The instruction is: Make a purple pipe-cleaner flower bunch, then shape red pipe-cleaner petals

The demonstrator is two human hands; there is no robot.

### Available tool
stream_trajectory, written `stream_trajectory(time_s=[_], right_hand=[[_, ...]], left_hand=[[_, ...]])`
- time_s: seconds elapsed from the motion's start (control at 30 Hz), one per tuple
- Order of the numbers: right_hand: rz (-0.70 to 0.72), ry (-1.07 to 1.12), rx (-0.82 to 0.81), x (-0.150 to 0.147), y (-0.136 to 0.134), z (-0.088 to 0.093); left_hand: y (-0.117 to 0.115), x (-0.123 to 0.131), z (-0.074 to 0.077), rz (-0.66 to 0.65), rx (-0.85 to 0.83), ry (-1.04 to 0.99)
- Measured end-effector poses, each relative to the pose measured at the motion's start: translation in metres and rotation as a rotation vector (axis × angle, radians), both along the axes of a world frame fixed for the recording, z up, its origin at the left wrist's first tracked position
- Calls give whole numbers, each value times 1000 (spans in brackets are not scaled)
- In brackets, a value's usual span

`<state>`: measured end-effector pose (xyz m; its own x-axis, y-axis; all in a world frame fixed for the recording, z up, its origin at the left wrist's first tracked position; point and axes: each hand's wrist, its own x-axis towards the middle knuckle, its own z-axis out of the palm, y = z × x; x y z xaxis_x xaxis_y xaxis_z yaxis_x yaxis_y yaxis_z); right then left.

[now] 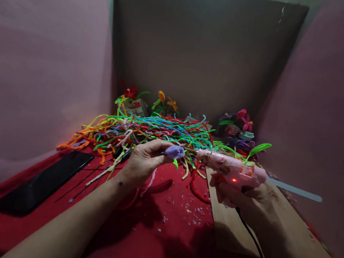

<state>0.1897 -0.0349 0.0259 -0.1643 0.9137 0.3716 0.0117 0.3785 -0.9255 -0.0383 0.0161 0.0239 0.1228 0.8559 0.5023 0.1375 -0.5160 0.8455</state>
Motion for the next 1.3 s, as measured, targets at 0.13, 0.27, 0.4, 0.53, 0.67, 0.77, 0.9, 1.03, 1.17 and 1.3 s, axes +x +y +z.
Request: stream_trajectory(time_s=[0.13, 0.27, 0.4, 0.53, 0.67, 0.77, 0.9, 1.03, 1.17, 1.3], right_hand=[[53, -48, 51, -1, -1, 2], [95, -93, 54, 0, -3, 2], [119, -137, 78, -2, -6, 7], [102, -140, 111, -1, -4, 4], [92, -147, 140, 0, -2, 0], [129, -187, 165, 1, -1, -1], [94, -222, 186, 4, 1, -6], [60, -241, 195, 4, 1, -9], [95, -205, 203, 0, -2, -3], [141, -192, 158, -1, -2, -2]], left_hand=[[-1, -1, -2, 104, 155, 99], [-1, -4, -4, 153, 282, 184], [0, -4, -8, 235, 432, 286], [0, -4, -10, 274, 516, 333], [-1, -4, -9, 283, 561, 364], [-2, -4, -8, 291, 618, 390], [-3, -4, -7, 339, 710, 454], [-5, -3, -6, 369, 754, 488], [-5, -4, -6, 362, 746, 508], [-3, -5, -8, 358, 777, 508]])
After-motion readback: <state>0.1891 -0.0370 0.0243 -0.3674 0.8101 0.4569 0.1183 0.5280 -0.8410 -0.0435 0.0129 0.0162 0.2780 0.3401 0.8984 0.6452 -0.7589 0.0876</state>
